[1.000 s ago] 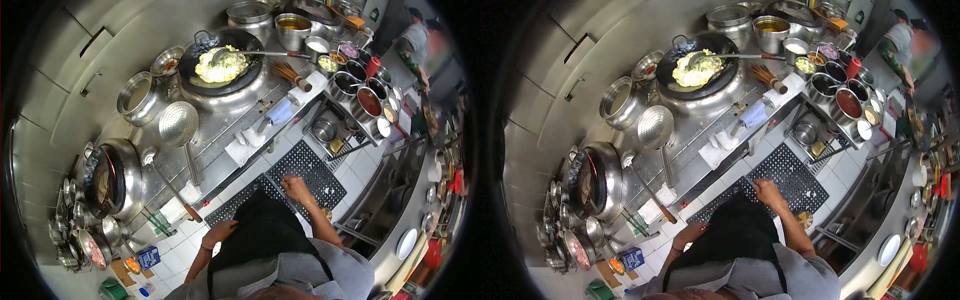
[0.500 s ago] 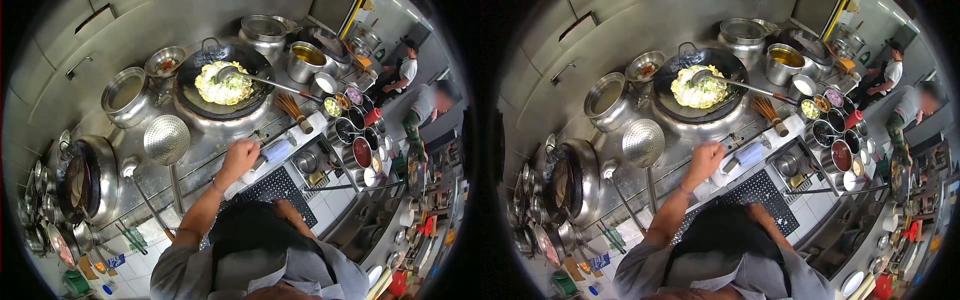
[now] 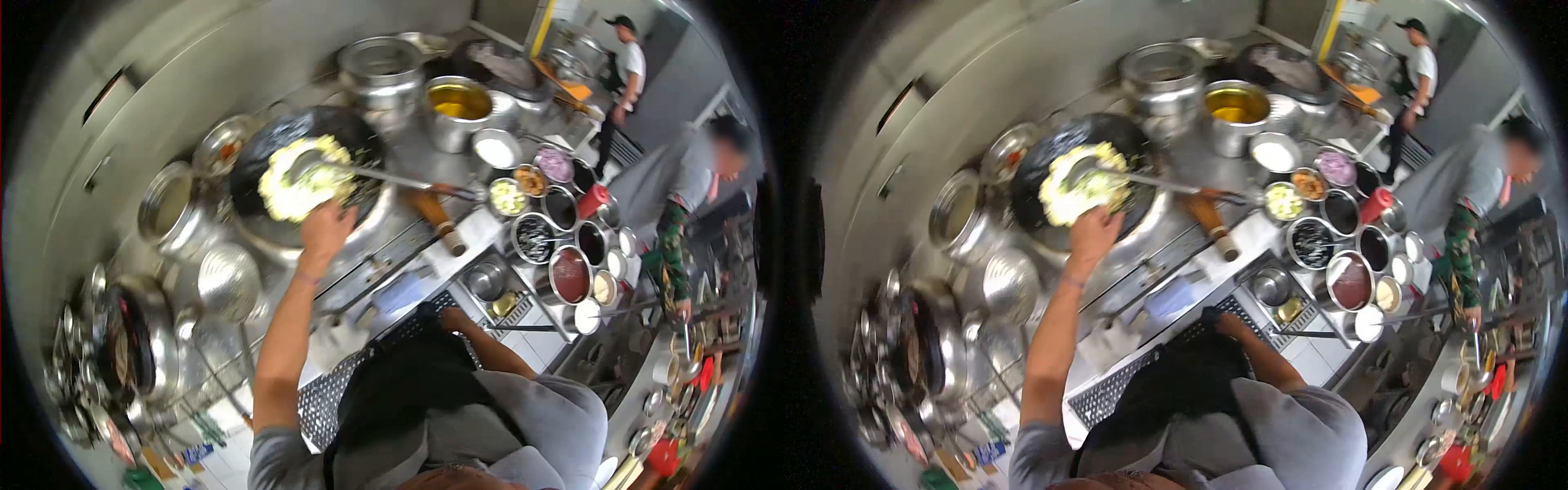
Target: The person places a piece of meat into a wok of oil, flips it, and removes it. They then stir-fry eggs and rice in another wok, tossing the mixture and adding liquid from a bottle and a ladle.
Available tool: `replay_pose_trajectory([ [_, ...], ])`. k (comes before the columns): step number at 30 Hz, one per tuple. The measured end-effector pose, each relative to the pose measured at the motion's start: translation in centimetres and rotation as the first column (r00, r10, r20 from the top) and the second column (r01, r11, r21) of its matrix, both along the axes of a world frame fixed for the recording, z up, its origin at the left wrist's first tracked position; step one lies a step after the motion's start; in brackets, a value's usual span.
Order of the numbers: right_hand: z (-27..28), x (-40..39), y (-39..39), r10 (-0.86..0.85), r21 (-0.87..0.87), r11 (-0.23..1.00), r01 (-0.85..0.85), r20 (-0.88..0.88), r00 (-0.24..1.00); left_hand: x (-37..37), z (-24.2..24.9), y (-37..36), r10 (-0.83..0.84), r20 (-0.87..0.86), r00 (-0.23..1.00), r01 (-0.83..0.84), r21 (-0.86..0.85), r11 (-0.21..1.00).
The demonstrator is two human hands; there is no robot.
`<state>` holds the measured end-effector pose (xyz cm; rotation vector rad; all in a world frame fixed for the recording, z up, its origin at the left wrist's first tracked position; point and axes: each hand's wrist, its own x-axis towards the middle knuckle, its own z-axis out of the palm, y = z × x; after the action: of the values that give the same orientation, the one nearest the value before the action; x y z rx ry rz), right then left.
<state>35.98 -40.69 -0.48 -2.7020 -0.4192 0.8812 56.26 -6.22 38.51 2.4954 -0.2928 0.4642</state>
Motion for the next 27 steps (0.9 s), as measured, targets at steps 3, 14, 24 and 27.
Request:
replay_pose_trajectory([
  [3,-1.8,4.5,-1.2,0.321,-0.012,0.947,-0.322,0.119,0.94,0.8,0.0,-1.6,0.054,-0.078,0.995,-0.048,0.077,0.996],
  [14,2.1,14.3,-1.0,-0.628,0.071,0.657,0.751,-0.501,0.596,-2.4,2.7,-4.5,0.277,-0.227,0.934,-0.188,0.346,0.919],
  [24,4.3,15.7,-1.4,-0.504,0.066,0.828,0.557,-0.346,0.791,-13.0,3.4,-6.0,0.293,-0.037,0.956,-0.275,0.242,0.93],
  [27,4.6,15.8,-1.6,-0.495,0.07,0.832,0.55,-0.354,0.794,-13.2,2.2,-5.3,0.352,-0.003,0.936,-0.344,0.201,0.917],
])
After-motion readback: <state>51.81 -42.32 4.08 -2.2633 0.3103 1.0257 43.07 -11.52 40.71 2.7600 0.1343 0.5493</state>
